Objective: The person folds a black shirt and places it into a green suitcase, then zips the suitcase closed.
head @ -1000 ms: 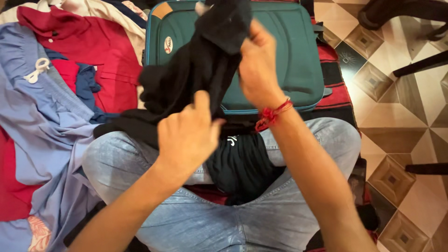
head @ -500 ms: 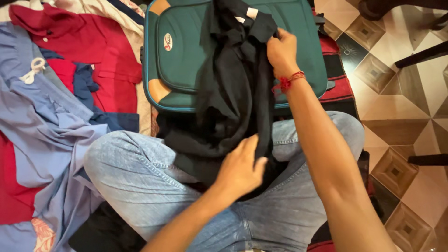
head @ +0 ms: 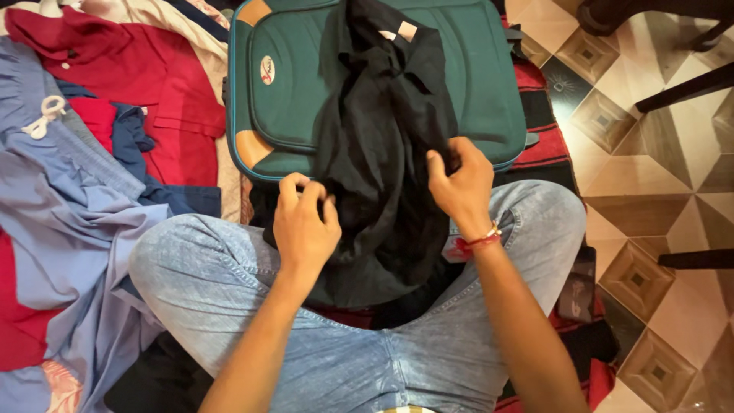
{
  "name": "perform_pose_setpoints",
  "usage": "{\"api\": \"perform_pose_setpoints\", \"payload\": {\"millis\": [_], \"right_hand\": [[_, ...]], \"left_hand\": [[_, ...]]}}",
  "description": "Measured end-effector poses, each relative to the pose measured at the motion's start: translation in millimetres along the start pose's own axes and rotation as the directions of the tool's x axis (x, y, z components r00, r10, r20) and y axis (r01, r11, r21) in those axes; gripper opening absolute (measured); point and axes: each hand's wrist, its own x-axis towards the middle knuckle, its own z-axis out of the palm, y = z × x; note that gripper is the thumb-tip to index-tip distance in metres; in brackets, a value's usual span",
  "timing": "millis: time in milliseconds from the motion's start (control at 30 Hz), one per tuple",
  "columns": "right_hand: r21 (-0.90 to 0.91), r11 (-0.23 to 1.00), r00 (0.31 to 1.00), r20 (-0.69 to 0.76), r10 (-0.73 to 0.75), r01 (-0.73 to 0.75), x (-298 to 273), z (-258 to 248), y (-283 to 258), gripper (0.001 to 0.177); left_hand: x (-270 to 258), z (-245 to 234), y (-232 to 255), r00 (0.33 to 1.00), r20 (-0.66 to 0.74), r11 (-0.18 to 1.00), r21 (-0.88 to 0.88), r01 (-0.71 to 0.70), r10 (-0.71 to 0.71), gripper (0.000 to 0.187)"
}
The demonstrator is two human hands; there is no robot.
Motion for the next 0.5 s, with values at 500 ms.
{"api": "perform_pose_setpoints", "payload": {"millis": [500], "right_hand": [[0.357,0.895,0.961,0.173,0.218,-0.267,29,-51,48,0.034]], "left_hand": [[99,-87,-126,0.966,-0.138,0.967,0.101,0.235,-0.220,0.007]]}}
